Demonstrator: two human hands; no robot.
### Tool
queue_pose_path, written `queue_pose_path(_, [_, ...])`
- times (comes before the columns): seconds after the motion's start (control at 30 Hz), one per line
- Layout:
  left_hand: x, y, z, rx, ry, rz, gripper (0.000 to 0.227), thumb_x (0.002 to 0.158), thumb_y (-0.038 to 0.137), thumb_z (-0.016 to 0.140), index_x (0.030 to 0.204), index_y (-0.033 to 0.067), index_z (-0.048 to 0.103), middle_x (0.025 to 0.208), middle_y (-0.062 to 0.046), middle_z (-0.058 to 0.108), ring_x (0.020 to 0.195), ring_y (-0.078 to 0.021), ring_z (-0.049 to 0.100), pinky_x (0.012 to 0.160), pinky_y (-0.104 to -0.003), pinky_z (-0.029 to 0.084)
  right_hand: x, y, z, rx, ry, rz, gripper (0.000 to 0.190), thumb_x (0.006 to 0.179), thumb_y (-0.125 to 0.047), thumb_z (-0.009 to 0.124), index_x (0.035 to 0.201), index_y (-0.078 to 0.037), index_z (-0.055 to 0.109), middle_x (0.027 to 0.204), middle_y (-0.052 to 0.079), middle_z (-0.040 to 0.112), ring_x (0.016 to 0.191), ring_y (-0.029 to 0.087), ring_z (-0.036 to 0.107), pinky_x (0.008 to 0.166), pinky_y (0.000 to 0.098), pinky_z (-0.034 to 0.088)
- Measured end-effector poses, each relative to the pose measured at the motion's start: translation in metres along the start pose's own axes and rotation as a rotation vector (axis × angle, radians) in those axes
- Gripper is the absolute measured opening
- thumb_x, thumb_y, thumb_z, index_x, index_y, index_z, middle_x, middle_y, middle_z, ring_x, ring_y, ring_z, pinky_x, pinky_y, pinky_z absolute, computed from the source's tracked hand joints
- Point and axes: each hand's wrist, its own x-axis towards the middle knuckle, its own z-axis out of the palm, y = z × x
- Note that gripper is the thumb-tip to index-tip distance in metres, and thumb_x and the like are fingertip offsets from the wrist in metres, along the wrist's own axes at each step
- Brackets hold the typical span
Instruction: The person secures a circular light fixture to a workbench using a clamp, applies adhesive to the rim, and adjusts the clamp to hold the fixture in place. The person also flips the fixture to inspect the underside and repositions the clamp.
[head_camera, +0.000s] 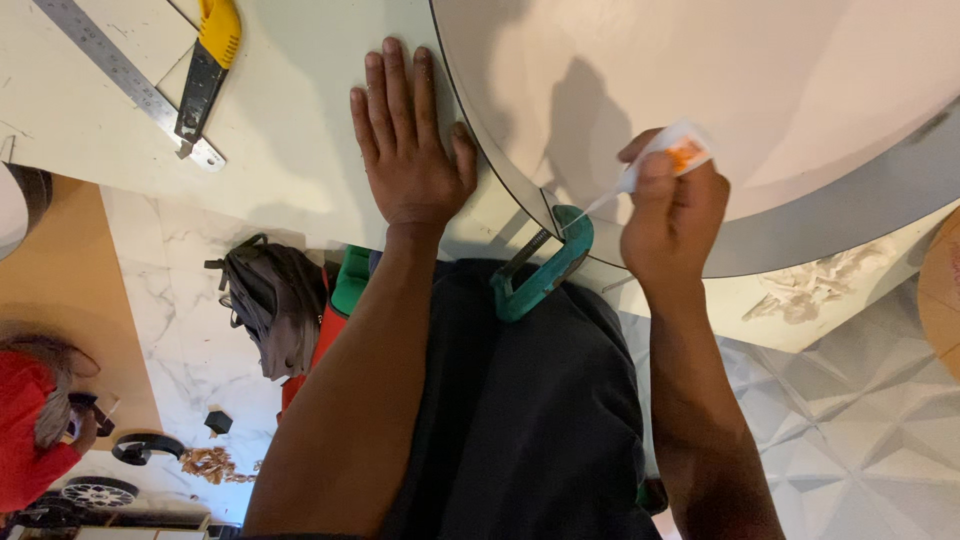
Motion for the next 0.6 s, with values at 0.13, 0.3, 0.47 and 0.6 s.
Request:
queue_pose_path(0.13, [0.002, 0.000, -0.003, -0.015, -0.049, -0.005, 0.069, 0.101, 0.040, 0.049, 0.162, 0.0094, 0.039, 0.167, -0.015, 0.028, 0.158, -0.0340, 0.026, 0.133, -0.049, 0.018, 0.003, 0.022, 0.004, 0.402, 0.198, 0.220, 0.043, 0.108, -0.044, 0.043, 0.099, -0.005, 0.059, 0.091, 0.007, 0.061, 0.067, 0.016, 0.061, 0.057, 0.0254, 0.042])
queue_pose_path(0.3, [0.001, 0.000, -0.002, 0.026, -0.009, 0.005, 0.065, 0.103, 0.040, 0.042, 0.161, 0.0096, 0.039, 0.166, -0.015, 0.029, 0.158, -0.0327, 0.028, 0.133, -0.048, 0.021, 0.007, 0.032, -0.004, 0.890, 0.165, 0.398, 0.035, 0.097, -0.041, 0.067, 0.105, -0.009, 0.057, 0.080, 0.002, 0.053, 0.063, 0.013, 0.055, 0.066, 0.0338, 0.053])
queue_pose_path(0.47, [0.001, -0.001, 0.001, 0.050, -0.045, -0.005, 0.068, 0.103, 0.044, 0.043, 0.163, 0.0116, 0.036, 0.168, -0.014, 0.027, 0.159, -0.0320, 0.026, 0.134, -0.048, 0.020, -0.001, 0.052, -0.004, 1.091, 0.131, 0.419, 0.029, 0.094, -0.029, 0.075, 0.109, -0.014, 0.055, 0.081, -0.001, 0.051, 0.078, 0.018, 0.063, 0.075, 0.0356, 0.055])
queue_pose_path(0.6, [0.001, -0.001, 0.000, 0.010, 0.002, 0.001, 0.067, 0.102, 0.039, 0.047, 0.162, 0.0105, 0.038, 0.167, -0.015, 0.029, 0.159, -0.0325, 0.028, 0.134, -0.048, 0.019, -0.009, 0.058, -0.009, 1.128, 0.057, 0.452, 0.037, 0.089, -0.032, 0.082, 0.110, -0.019, 0.056, 0.096, 0.012, 0.065, 0.088, 0.025, 0.065, 0.082, 0.0319, 0.051])
